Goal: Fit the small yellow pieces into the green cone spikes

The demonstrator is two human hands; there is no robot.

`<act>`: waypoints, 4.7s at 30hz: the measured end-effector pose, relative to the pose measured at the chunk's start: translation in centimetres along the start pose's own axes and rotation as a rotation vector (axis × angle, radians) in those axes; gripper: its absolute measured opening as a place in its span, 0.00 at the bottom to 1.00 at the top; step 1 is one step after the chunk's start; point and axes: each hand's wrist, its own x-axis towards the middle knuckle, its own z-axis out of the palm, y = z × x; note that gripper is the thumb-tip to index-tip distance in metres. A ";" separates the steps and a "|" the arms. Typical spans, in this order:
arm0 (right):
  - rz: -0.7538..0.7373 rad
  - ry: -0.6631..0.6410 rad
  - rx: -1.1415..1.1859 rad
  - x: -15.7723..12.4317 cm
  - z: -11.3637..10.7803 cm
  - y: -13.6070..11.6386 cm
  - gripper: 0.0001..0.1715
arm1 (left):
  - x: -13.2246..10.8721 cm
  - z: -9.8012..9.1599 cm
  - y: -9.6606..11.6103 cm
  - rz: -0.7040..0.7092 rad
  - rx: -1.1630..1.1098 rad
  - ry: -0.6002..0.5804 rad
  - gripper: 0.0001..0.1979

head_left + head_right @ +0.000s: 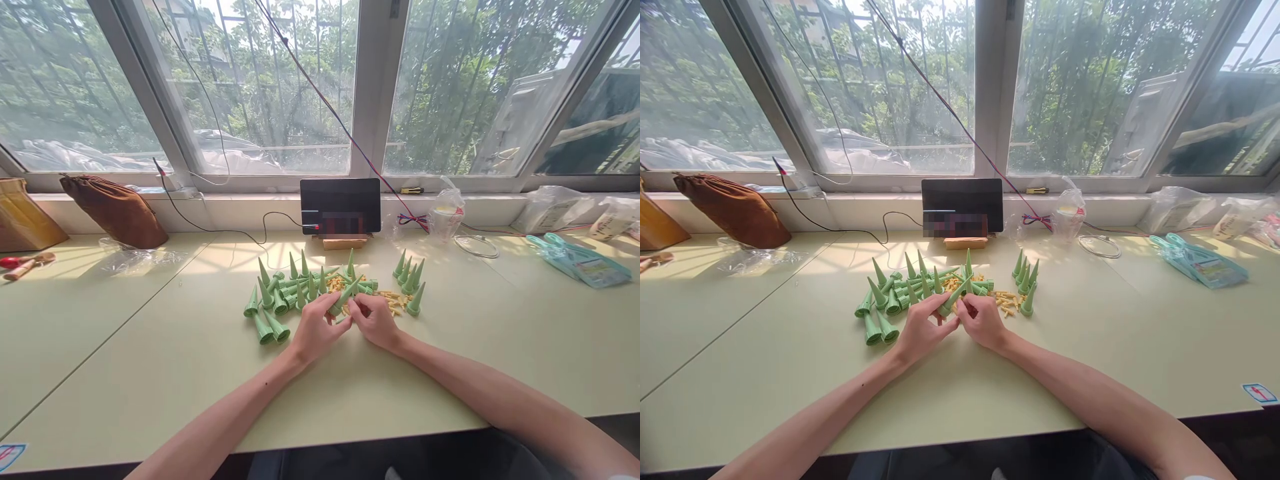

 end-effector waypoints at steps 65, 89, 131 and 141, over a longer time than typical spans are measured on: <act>0.279 -0.074 0.377 -0.4 0.5 -0.5 0.23 | 0.2 -0.1 0.1 -0.001 0.000 0.015 0.09; 0.378 -0.125 0.502 0.0 0.2 -1.1 0.24 | 0.1 -0.1 0.1 -0.035 -0.012 -0.007 0.09; 0.357 -0.151 0.463 -0.4 0.4 -0.5 0.22 | 0.3 -0.4 -0.3 -0.055 0.061 -0.081 0.08; 0.155 -0.213 0.141 -0.4 -0.2 -0.5 0.24 | 0.5 -1.0 0.1 -0.002 0.085 -0.163 0.07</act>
